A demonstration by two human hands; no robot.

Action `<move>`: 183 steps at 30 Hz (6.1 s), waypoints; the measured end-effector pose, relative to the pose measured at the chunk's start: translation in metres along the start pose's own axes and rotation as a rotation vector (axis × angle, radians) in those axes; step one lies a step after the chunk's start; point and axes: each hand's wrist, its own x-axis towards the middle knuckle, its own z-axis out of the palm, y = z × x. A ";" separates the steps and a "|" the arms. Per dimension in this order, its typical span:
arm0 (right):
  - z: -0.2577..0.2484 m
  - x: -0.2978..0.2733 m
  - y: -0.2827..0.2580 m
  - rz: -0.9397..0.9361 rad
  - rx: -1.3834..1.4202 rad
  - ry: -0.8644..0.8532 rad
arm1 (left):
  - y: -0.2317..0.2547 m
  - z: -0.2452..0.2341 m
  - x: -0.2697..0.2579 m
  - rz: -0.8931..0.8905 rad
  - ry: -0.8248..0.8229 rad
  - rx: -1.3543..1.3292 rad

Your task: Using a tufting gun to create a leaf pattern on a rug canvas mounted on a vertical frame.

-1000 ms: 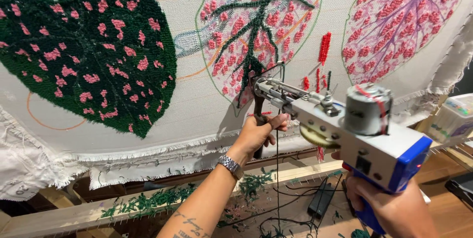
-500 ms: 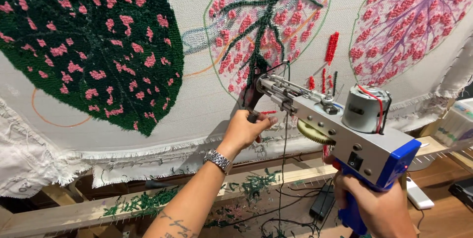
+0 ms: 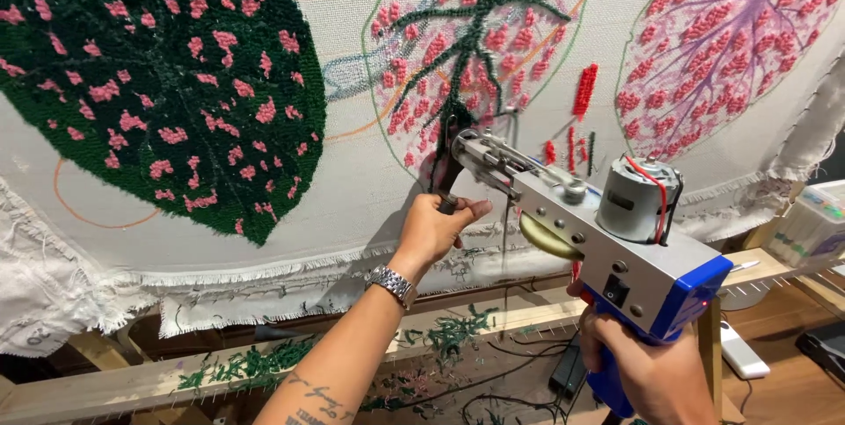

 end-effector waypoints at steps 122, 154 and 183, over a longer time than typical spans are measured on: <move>-0.053 -0.002 0.010 -0.019 0.160 -0.095 | 0.002 0.022 -0.005 -0.161 -0.305 -0.125; 0.006 0.001 0.012 -0.093 0.155 0.032 | 0.027 -0.033 0.005 0.024 -0.084 0.360; -0.202 -0.007 0.013 0.153 0.221 -0.195 | 0.044 0.059 -0.024 -0.073 -0.677 -0.474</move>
